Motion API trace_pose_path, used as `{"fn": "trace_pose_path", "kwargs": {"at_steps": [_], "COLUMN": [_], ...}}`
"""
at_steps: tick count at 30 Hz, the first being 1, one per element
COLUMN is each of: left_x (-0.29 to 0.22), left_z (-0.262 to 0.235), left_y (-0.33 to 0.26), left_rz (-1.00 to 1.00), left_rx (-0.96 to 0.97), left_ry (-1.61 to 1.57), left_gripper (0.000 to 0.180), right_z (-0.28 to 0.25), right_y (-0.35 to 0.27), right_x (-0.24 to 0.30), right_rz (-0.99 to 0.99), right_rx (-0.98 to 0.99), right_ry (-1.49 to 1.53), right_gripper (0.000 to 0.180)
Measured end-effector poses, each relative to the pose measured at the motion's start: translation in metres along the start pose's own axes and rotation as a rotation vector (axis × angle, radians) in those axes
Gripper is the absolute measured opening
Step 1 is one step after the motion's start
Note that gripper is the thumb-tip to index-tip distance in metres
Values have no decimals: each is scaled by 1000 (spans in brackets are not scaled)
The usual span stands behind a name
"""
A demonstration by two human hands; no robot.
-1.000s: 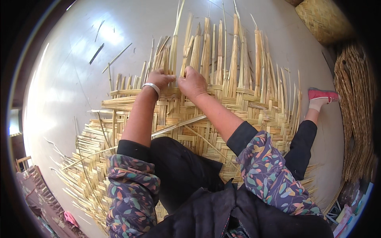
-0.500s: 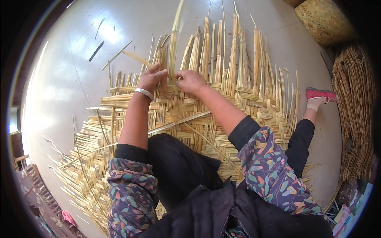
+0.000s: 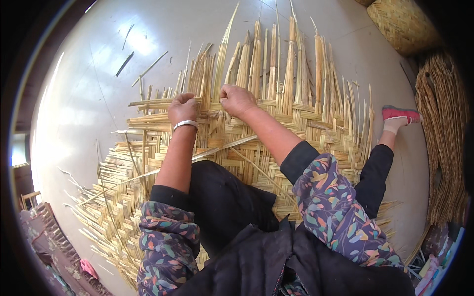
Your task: The person sits on the floor and weaves a flat mat or basket base using dried palm or bamboo strips. They interlace the strips by hand, periodically adjusting the weave and pulling new strips into place. The work progresses steadily as the woven area expands.
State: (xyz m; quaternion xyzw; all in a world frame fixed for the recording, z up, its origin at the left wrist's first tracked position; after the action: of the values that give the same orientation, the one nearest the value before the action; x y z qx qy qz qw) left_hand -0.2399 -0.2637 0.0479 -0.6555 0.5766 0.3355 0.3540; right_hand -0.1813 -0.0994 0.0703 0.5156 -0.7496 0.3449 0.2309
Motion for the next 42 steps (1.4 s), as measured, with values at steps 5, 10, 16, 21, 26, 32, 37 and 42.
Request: {"fn": "trace_pose_path", "kwargs": {"at_steps": [5,10,16,21,26,32,37,42], "left_x": [5,0,21,29,32,131,174,179], "left_z": [5,4,4,-19,-95,-170,-203,-210], "left_y": [0,-3,8,3,-53,-129,-185,-198], "left_rz": [-72,-89,-49,-296,-193,181,112,15], "left_rx": [-32,-20,-2,129,-75,-331,-280,-349], "left_ry": [41,23,33,-496,-376,113,735,863], "left_gripper": [17,16,16,30,24,15,27,34], "right_z": [2,-3,-2,16,11,14,49,59], "right_y": [-14,-30,-47,-43,-28,-25,-53,-90], "right_x": [-8,-17,-5,-17,-14,-23,-40,-52], "right_rz": [-139,-293,-325,-371,-230,-318,-442,-613], "right_rx": [-144,-72,12,-40,-20,-53,-84,-17], "right_ry": [30,-151,-386,-530,-480,-475,-515,-622], "right_gripper": [13,24,17,23,22,24,36,36]}}
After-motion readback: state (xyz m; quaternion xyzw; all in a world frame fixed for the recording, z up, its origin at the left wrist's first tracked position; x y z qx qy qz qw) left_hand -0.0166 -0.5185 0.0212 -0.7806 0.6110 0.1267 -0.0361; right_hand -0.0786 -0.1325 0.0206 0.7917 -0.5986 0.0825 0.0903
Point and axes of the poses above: each hand's wrist, its own y-axis towards the middle knuckle, its own z-axis out of the palm, x = y × z, the point moved 2 cm from there along y, towards the middle knuckle, and after that the axes turned 7 degrees about y, right-handed, at the moved point
